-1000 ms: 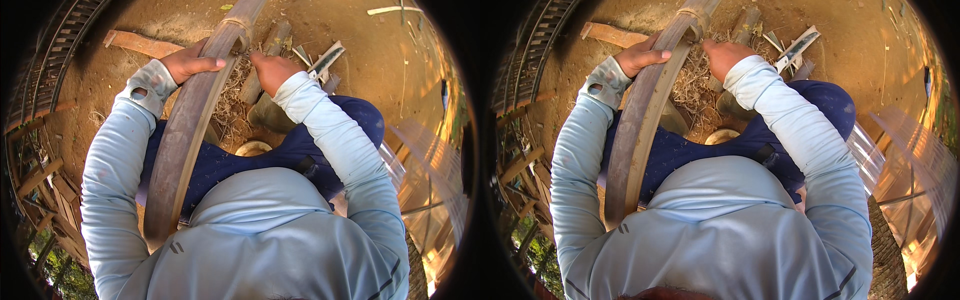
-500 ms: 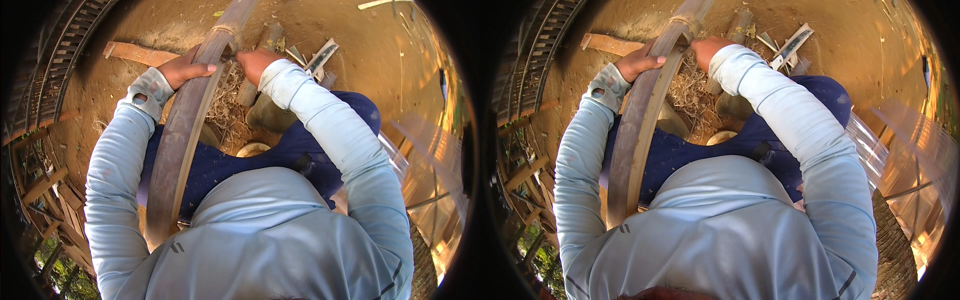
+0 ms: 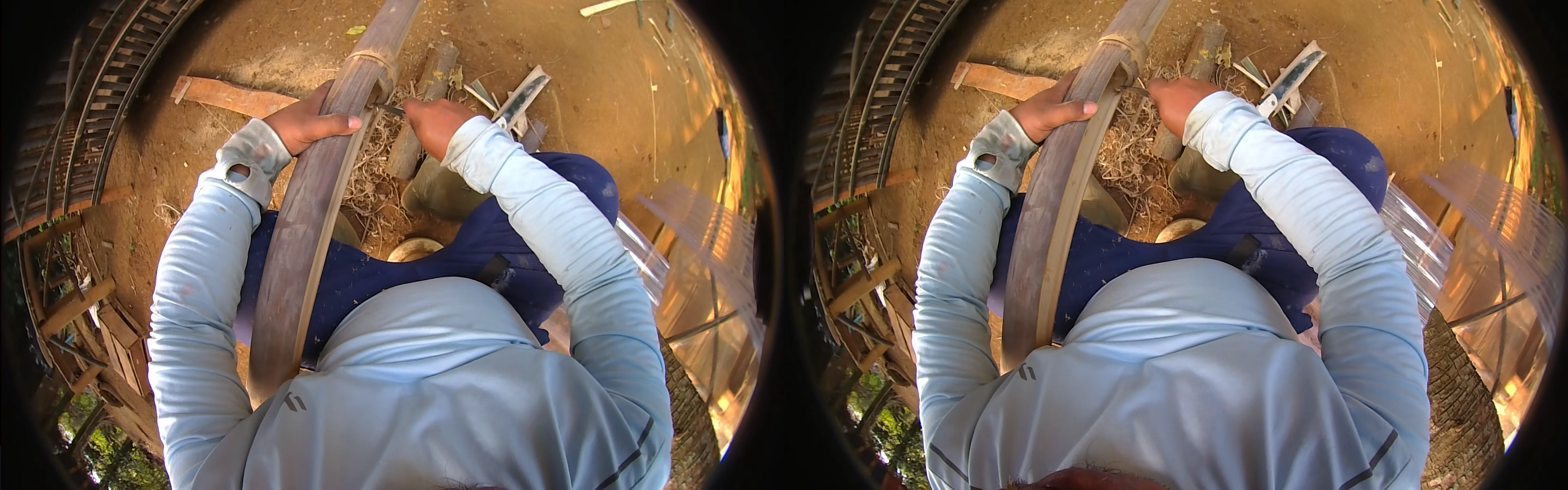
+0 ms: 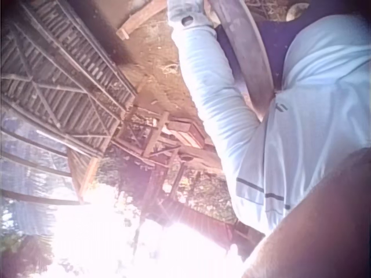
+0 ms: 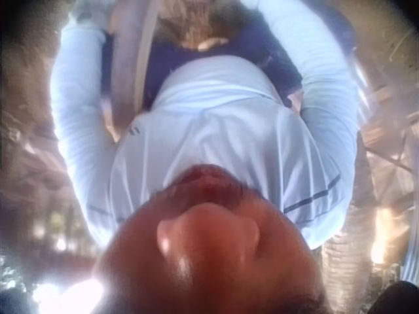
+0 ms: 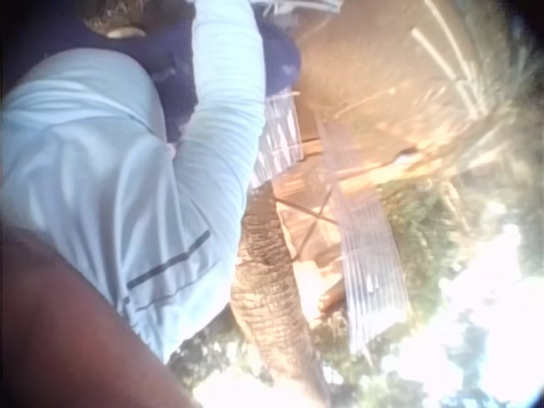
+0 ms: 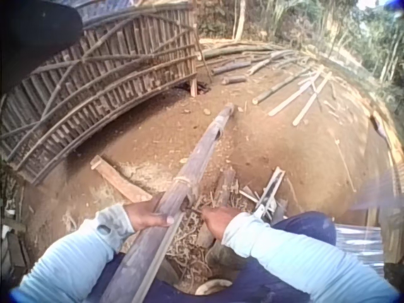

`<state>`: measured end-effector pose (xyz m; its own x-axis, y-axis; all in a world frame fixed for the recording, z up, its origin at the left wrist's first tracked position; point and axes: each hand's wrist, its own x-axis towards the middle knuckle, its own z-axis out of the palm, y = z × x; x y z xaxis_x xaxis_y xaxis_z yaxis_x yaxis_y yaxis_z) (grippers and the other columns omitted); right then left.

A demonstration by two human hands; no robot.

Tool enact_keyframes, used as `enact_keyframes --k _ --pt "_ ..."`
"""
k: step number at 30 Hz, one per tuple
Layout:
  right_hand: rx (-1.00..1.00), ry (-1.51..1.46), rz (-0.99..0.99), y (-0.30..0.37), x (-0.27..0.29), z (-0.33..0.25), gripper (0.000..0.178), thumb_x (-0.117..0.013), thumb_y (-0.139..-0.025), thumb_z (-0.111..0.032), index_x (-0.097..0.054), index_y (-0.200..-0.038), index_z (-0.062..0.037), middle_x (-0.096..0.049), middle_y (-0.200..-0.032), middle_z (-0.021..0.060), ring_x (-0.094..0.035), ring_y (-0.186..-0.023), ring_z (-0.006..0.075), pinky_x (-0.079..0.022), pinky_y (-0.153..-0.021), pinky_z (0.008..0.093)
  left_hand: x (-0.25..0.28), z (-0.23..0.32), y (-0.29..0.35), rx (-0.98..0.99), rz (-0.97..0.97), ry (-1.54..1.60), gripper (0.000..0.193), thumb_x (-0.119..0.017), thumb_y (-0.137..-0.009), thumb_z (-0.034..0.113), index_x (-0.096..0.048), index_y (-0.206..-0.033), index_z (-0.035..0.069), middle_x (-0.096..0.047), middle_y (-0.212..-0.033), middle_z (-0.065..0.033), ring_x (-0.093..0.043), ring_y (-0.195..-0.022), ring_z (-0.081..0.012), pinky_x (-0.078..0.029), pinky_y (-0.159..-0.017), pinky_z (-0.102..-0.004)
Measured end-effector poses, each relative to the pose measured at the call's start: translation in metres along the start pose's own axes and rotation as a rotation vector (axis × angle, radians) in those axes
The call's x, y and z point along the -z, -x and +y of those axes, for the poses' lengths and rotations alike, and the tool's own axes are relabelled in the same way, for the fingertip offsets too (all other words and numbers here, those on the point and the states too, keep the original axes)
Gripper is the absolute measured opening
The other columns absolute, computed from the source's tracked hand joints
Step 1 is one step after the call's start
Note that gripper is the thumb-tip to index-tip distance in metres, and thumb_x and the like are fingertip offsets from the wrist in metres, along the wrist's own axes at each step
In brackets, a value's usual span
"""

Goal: The person holds a long curved bamboo piece on their lap and uses a small knife to carve and smooth its surface. They rotate the bamboo periodically to access different sections and continue scraping away material.

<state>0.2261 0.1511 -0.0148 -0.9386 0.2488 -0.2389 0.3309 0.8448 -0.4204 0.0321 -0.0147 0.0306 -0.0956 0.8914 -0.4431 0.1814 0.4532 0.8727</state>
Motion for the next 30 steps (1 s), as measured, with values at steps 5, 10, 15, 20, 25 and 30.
enact_keyframes --k 5,10,15,20,25,30 --pt "-0.044 0.02 -0.046 -0.003 0.009 -0.014 0.021 -0.042 -0.093 -0.012 -0.055 -0.106 -0.0028 -0.066 -0.095 0.0272 -0.063 -0.093 0.0447 -0.049 -0.079 0.0508 0.002 -0.008 -0.001 -0.002 0.014 0.016 0.103 -0.074 -0.077 0.05 -0.023 -0.148 -0.004 -0.045 -0.141 -0.0219 -0.043 -0.131 -0.0308 -0.033 -0.11 -0.0387" --pt "-0.035 0.011 -0.09 -0.012 0.011 -0.012 0.024 -0.041 -0.092 -0.01 -0.056 -0.11 -0.0019 -0.066 -0.098 0.0272 -0.063 -0.096 0.0439 -0.049 -0.082 0.0499 0.002 -0.008 -0.003 -0.024 -0.011 0.102 0.106 -0.076 -0.076 0.048 -0.019 -0.149 -0.004 -0.044 -0.14 -0.0226 -0.043 -0.131 -0.0318 -0.033 -0.11 -0.0393" --pt "-0.009 0.047 -0.134 -0.021 0.009 -0.009 0.025 -0.042 -0.092 -0.009 -0.056 -0.111 0.0003 -0.066 -0.098 0.0278 -0.064 -0.096 0.0437 -0.05 -0.082 0.0492 0.007 -0.019 -0.005 -0.003 0.021 0.071 0.107 -0.076 -0.076 0.046 -0.018 -0.149 -0.004 -0.044 -0.14 -0.0233 -0.043 -0.13 -0.0321 -0.034 -0.108 -0.0397" --pt "-0.052 0.033 -0.123 -0.025 0.005 -0.016 0.026 -0.043 -0.091 -0.009 -0.059 -0.11 0.0006 -0.065 -0.098 0.0282 -0.064 -0.095 0.0436 -0.05 -0.082 0.0492 0.006 -0.011 -0.003 0.007 0.019 0.061 0.105 -0.075 -0.076 0.046 -0.018 -0.149 -0.004 -0.045 -0.139 -0.0229 -0.043 -0.13 -0.0316 -0.035 -0.108 -0.039" --pt "0.032 -0.057 -0.029 -0.032 -0.01 -0.009 0.023 -0.048 -0.091 -0.013 -0.062 -0.105 -0.0002 -0.066 -0.093 0.0261 -0.064 -0.089 0.044 -0.05 -0.078 0.0499 0.005 -0.008 -0.004 0.018 0.023 0.053 0.105 -0.075 -0.077 0.046 -0.018 -0.149 -0.004 -0.045 -0.14 -0.0223 -0.043 -0.131 -0.0318 -0.035 -0.108 -0.0386" --pt "0.152 -0.221 -0.014 -0.003 0.005 0.0 0.02 -0.053 -0.096 -0.025 -0.059 -0.098 -0.0066 -0.063 -0.079 0.0207 -0.062 -0.078 0.0415 -0.048 -0.068 0.0482 0.001 -0.008 -0.005 0.022 0.005 0.031 0.106 -0.075 -0.077 0.049 -0.018 -0.15 -0.004 -0.042 -0.143 -0.0235 -0.04 -0.134 -0.0322 -0.03 -0.111 -0.0385"
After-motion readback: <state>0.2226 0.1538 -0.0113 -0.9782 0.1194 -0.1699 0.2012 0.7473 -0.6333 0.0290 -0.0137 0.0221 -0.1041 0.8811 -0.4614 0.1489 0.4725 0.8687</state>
